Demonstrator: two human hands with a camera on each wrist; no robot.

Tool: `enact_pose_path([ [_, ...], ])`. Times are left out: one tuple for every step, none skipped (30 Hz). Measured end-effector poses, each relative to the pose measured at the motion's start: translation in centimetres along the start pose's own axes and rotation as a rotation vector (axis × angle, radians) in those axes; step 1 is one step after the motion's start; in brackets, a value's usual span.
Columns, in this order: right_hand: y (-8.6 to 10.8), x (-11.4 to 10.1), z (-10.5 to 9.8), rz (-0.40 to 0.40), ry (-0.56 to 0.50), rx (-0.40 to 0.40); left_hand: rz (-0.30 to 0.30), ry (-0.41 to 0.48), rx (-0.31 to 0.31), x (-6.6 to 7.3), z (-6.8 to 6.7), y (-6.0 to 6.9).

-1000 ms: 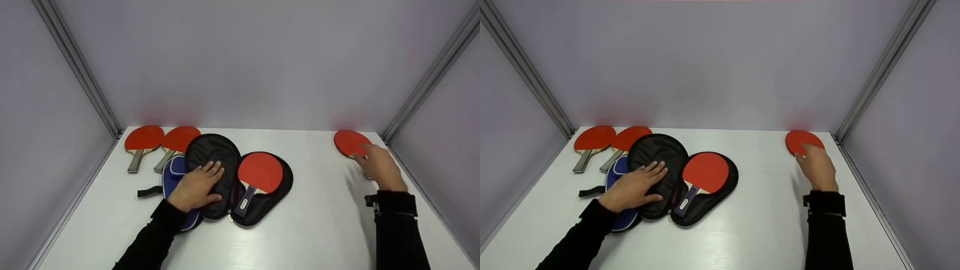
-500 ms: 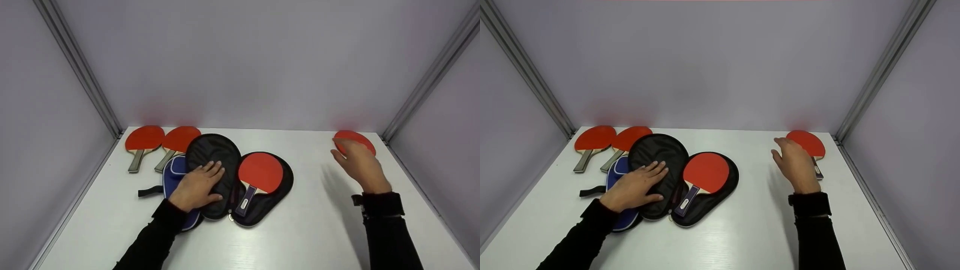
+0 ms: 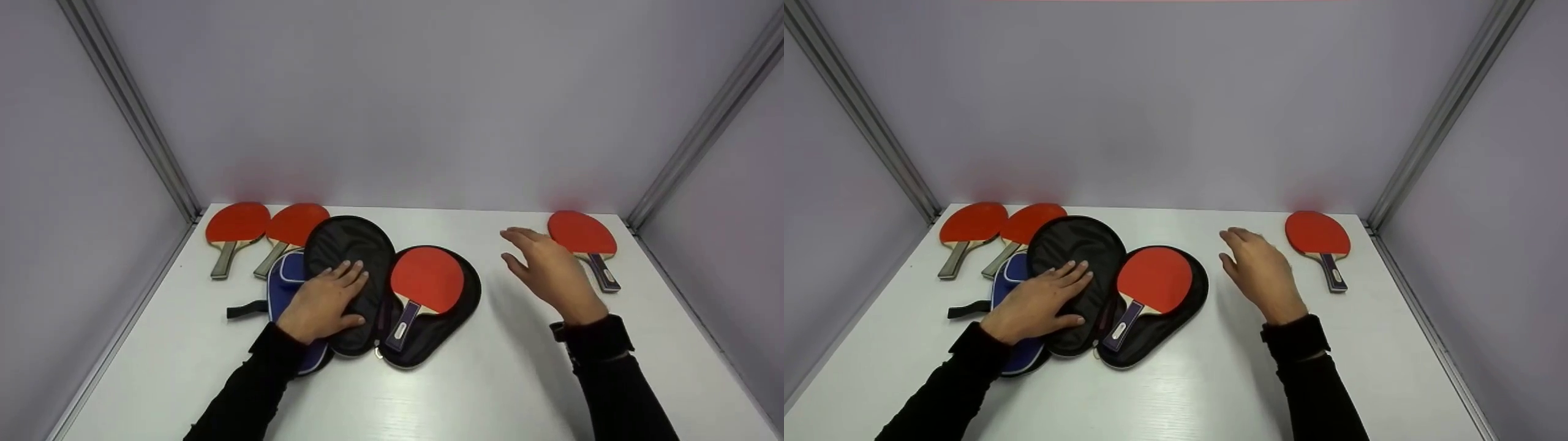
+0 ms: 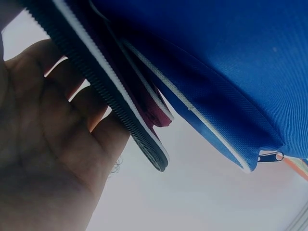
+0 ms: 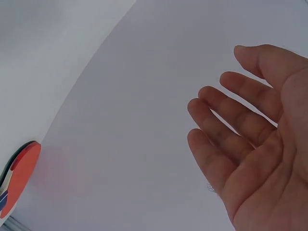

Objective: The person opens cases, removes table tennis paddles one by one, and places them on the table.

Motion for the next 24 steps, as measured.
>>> enact_pose_path([
  [0.0,-0.4,0.1,-0.011,0.008,0.003,0.000,0.002,0.000,0.0,0.0,0.0],
  [-0.1,-0.9,0.1,-0.021,0.016,0.002,0.000,0.004,0.000,-0.1,0.0,0.0],
  [-0.1,-1.4,0.2,-0.031,0.020,-0.003,-0.001,0.005,-0.001,-0.1,0.0,0.0],
  [-0.2,-1.9,0.3,-0.041,0.023,-0.009,-0.001,0.004,-0.002,-0.2,0.0,0.0],
  [-0.2,-2.4,0.5,-0.051,0.024,-0.014,-0.001,0.005,-0.002,-0.2,0.0,0.1],
  [-0.2,-2.9,0.6,-0.061,0.025,-0.016,-0.001,0.007,-0.002,-0.2,0.0,0.1],
  [-0.2,-3.4,0.7,-0.071,0.026,-0.021,-0.001,0.007,-0.003,-0.2,0.0,0.0],
  [-0.1,-3.8,0.8,-0.080,0.025,-0.025,0.000,0.005,-0.004,-0.2,0.0,0.0],
  [-0.1,-4.2,1.0,-0.090,0.028,-0.028,0.000,0.004,-0.005,-0.2,0.0,0.0],
  [0.0,-4.7,1.1,-0.100,0.031,-0.025,-0.002,0.003,-0.008,-0.2,0.1,-0.1],
  [0.1,-5.0,1.3,-0.111,0.035,-0.021,-0.004,0.005,-0.011,-0.2,0.1,-0.1],
  [0.2,-5.4,1.4,-0.121,0.039,-0.016,-0.005,0.005,-0.015,-0.2,0.1,-0.2],
  [0.2,-5.7,1.5,-0.134,0.044,-0.010,-0.006,0.007,-0.018,-0.2,0.2,-0.3],
  [0.3,-6.0,1.7,-0.146,0.050,-0.004,-0.008,0.008,-0.021,-0.2,0.2,-0.3],
  [0.4,-6.3,1.9,-0.159,0.057,0.005,-0.007,0.009,-0.021,-0.1,0.3,-0.4],
  [0.4,-6.7,2.1,-0.175,0.060,0.015,-0.010,0.012,-0.024,-0.1,0.3,-0.4],
  [0.5,-7.0,2.2,-0.192,0.067,0.022,-0.011,0.013,-0.025,-0.1,0.3,-0.4],
  [0.6,-7.3,2.4,-0.209,0.072,0.026,-0.012,0.013,-0.027,-0.2,0.3,-0.4],
  [0.6,-7.7,2.6,-0.223,0.076,0.028,-0.013,0.015,-0.028,-0.2,0.3,-0.4],
  [0.7,-8.0,2.8,-0.235,0.081,0.027,-0.017,0.016,-0.031,-0.2,0.3,-0.3],
  [0.7,-8.4,2.9,-0.247,0.085,0.027,-0.019,0.019,-0.031,-0.2,0.3,-0.3],
  [0.8,-8.7,3.1,-0.257,0.090,0.029,-0.022,0.023,-0.033,-0.3,0.3,-0.2],
  [0.8,-9.1,3.3,-0.267,0.096,0.027,-0.024,0.025,-0.034,-0.3,0.3,-0.2],
  [0.8,-9.4,3.5,-0.276,0.100,0.024,-0.027,0.026,-0.035,-0.3,0.2,-0.2],
])
Point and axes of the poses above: each hand's wrist, its own y-axis away from the middle knuckle, its own z-axis out of the palm, x = y × z, the point moved 3 cm from there along -y, towards the middle knuckle, and after that the axes turned 15 degrees about y, right-handed, at the moved point
